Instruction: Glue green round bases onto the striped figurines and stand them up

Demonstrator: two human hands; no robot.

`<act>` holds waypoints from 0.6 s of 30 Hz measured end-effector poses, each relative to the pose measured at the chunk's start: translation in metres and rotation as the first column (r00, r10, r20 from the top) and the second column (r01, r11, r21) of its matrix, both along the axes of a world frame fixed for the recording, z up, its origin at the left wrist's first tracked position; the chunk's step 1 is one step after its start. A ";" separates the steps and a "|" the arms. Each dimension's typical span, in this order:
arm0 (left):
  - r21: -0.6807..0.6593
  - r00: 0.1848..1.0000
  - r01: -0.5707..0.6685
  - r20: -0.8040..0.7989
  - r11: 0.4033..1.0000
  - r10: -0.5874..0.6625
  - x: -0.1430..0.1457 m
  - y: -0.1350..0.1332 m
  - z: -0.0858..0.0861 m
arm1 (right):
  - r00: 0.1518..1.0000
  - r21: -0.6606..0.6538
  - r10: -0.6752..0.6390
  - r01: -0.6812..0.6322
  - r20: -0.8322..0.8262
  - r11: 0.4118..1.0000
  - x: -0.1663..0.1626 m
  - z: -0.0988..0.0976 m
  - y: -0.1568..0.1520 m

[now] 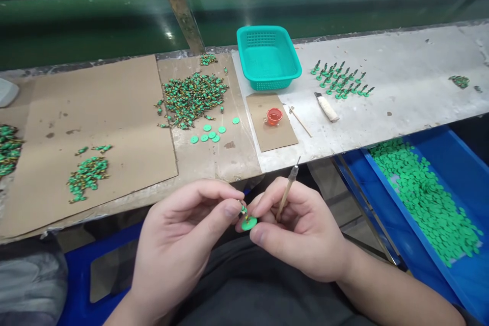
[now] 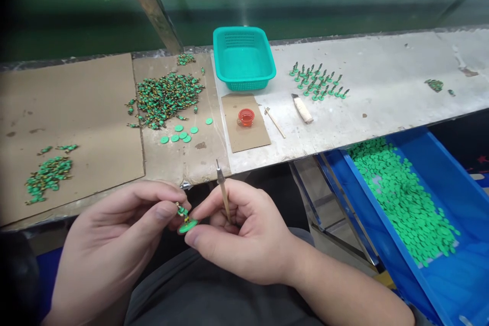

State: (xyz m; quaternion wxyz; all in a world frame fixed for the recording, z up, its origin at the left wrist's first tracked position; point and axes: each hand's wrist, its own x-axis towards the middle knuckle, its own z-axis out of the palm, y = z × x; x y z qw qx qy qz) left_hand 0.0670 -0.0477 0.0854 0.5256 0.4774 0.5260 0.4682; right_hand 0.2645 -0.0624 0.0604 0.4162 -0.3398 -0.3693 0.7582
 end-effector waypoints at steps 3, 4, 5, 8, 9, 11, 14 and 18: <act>0.000 1.000 0.004 0.028 1.000 -0.004 0.001 0.000 -0.001 | 1.000 0.039 -0.019 0.020 -0.010 0.999 -0.001 -0.001 0.001; -0.001 0.999 0.003 0.039 1.000 -0.003 0.000 0.000 -0.002 | 0.999 0.053 -0.026 0.027 -0.024 0.998 -0.001 -0.002 0.001; -0.005 0.999 0.004 0.050 1.000 -0.004 0.000 0.000 -0.003 | 0.999 0.066 -0.031 0.034 -0.040 0.997 -0.002 -0.002 0.001; -0.017 0.997 0.010 0.076 1.000 -0.009 -0.003 -0.001 -0.007 | 0.996 0.091 -0.026 0.034 -0.080 0.995 -0.003 -0.004 0.001; -0.019 0.997 0.017 0.082 1.000 -0.015 -0.004 -0.002 -0.008 | 0.997 0.093 -0.025 0.032 -0.079 0.995 -0.003 -0.004 0.001; -0.016 0.997 0.026 0.072 1.000 -0.025 -0.005 -0.001 -0.010 | 0.998 0.088 -0.028 0.032 -0.053 0.996 -0.003 -0.005 0.001; -0.009 1.000 0.010 0.010 1.000 -0.010 -0.003 0.001 -0.008 | 1.000 0.063 -0.025 0.024 0.014 0.998 -0.002 -0.005 0.002; 0.005 0.999 -0.010 -0.040 1.000 0.010 0.000 0.005 -0.006 | 0.996 0.023 0.023 -0.025 0.087 0.999 -0.002 -0.007 0.002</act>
